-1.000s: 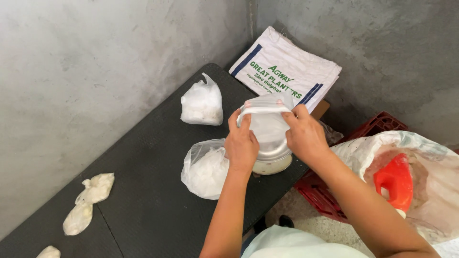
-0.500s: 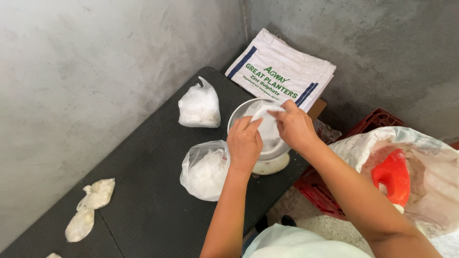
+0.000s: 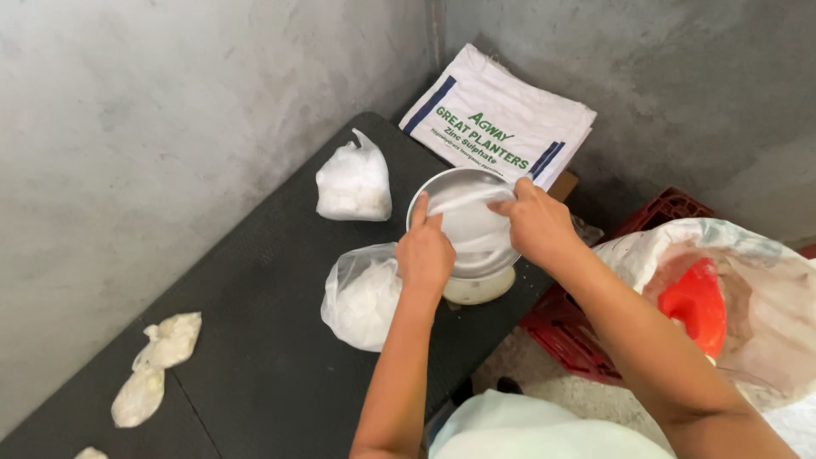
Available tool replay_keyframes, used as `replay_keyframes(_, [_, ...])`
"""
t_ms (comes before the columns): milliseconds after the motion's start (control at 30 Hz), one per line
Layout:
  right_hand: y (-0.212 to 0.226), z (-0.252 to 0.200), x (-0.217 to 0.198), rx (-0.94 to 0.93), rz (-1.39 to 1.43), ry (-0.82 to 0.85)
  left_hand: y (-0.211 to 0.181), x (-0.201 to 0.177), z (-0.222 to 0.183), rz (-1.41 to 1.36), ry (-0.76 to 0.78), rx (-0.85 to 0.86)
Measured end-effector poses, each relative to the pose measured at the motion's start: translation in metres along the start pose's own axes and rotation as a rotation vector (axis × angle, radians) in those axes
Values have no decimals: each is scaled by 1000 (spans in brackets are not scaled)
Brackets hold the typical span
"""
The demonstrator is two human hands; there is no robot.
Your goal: The recorder is weighing and bagging white fertilizer powder from a large sack using a red scoop and a mechanical scale.
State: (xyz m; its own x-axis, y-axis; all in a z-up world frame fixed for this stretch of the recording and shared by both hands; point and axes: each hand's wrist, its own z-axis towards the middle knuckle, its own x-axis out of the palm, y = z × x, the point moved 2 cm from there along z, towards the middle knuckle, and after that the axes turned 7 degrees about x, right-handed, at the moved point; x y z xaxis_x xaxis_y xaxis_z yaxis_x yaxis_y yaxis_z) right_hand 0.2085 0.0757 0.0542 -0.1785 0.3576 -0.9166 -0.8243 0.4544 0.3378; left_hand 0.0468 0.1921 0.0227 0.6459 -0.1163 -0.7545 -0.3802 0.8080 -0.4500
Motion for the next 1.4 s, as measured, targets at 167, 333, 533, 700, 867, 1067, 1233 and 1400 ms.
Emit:
replay_keyframes(167, [17,-1,-29,95,169,-55,-11,-11,10,-45,104,-63])
replay_keyframes(333, [1,12,-1,33,106,120,-3,2,0,-54,221,-116])
replay_keyframes(533, [16,13,-2,3,123,169,-13,-18,-16,-219,132,-118])
replay_keyframes(700, [8,16,24,-91,-113,127,-3,-10,-17,-226,185,-156])
replay_keyframes(867, [47,-9,-13,-135,-35,-152,-1,-10,-16,-281,230,-189])
replay_keyframes(1067, [40,-43,36,-134,25,8,4,5,-22,-358,144,-98])
replay_keyframes(1233, [35,-62,18,-157,20,-84,-15,-27,-21,-458,307,-259])
replay_keyframes(1400, [5,-112,-28,-84,278,-164,-30,-43,-41,-371,140,-47])
